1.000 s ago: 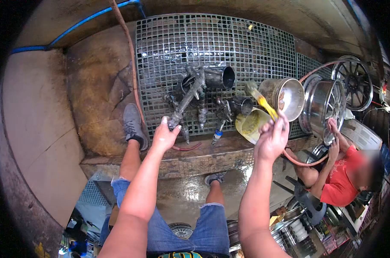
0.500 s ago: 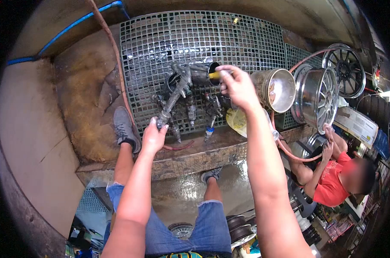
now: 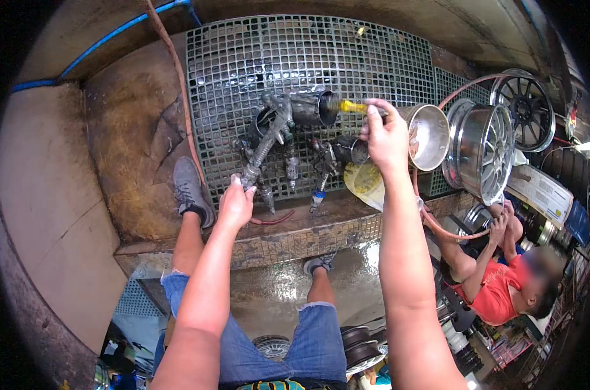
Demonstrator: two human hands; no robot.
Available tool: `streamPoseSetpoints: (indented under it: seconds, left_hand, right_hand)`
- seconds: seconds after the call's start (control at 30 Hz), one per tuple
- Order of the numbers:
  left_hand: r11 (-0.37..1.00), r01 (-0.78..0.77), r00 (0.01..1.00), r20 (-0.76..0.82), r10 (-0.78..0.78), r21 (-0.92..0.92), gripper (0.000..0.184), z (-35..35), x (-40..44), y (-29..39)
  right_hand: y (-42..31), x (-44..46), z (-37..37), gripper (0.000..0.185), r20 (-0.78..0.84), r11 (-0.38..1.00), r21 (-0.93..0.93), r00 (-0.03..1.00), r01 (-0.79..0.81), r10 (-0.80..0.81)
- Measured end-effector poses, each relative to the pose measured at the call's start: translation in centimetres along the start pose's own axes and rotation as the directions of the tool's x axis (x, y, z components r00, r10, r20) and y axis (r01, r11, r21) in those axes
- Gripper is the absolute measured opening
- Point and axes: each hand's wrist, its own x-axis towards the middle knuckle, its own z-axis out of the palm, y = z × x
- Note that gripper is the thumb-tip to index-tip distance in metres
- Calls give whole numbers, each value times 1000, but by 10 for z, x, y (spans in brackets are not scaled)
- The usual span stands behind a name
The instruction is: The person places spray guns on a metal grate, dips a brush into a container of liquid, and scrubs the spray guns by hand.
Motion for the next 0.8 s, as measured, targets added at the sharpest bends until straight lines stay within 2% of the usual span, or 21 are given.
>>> streamPoseSetpoints:
  seconds: [0.03,0.07,0.1,0.13,0.17,0.2,0.23,0.3,0.37,0.43,0.5,0.53,0.57,0.63,0.67,0.7,0.77,0.8]
  left_hand:
    - [1000,-4,1000,-3,4,-22,38,0,-1,0]
    - [999,-6,1000,-6,6,-44,38,0,-1,-1]
    - [999,-5,1000,-6,5,-44,38,0,0,-2]
    - [999,-9,1000,1,9,-44,39,1,0,-3]
    - [999,-12,1000,8,12,-43,39,1,0,-3]
    - [999,-13,1000,7,13,-43,39,1,0,-4]
    - [1000,-11,1000,18,12,-29,41,1,0,-4]
    - [1000,-13,1000,28,13,-15,42,-2,-1,1]
    - [999,52,998,38,-53,16,45,-7,-3,10]
    - [998,63,996,55,-63,11,46,-9,-3,12]
    - [997,80,994,72,-80,5,48,-10,-3,11]
    - [998,64,996,64,-64,1,48,-9,-3,10]
    - [999,47,997,56,-47,-3,48,-9,-3,10]
    - [998,56,996,65,-56,2,48,-9,-3,9]
    - [998,60,996,72,-60,8,47,-9,-2,10]
    - [998,58,996,70,-58,7,47,-10,-2,11]
    - [998,63,997,55,-62,-1,45,-10,-3,12]
    - [998,63,996,57,-63,3,45,-9,-2,11]
  right_hand:
    - [1,0,-1,22,3,974,-225,1000,-7,8]
    - [2,2,-1,22,31,952,-298,996,-74,87]
    - [0,1,1,22,32,952,-298,996,-75,88]
    - [-1,0,5,22,62,995,-52,995,-81,84]
    - [-2,-1,8,22,89,976,199,993,-90,73]
    - [0,1,13,23,32,958,274,996,-83,78]
    - [9,6,14,23,31,958,275,997,-82,76]
    - [25,12,18,23,28,991,117,997,66,-69]
    - [31,7,24,23,58,972,-215,993,-93,108]
    - [32,8,28,23,108,975,-57,969,-216,221]
    - [24,7,23,23,95,958,218,981,-188,170]
    - [15,5,21,22,43,942,303,989,-145,139]
    - [7,1,17,23,-2,951,306,999,-41,44]
    - [6,0,5,23,-74,974,218,996,60,-45]
    - [5,-5,0,24,-152,997,29,986,68,-63]
    - [6,-7,-4,24,-153,997,29,986,71,-66]
    - [10,-11,-9,26,-182,947,-320,979,25,-88]
    - [-5,-17,-4,26,-175,969,-248,984,-13,-32]
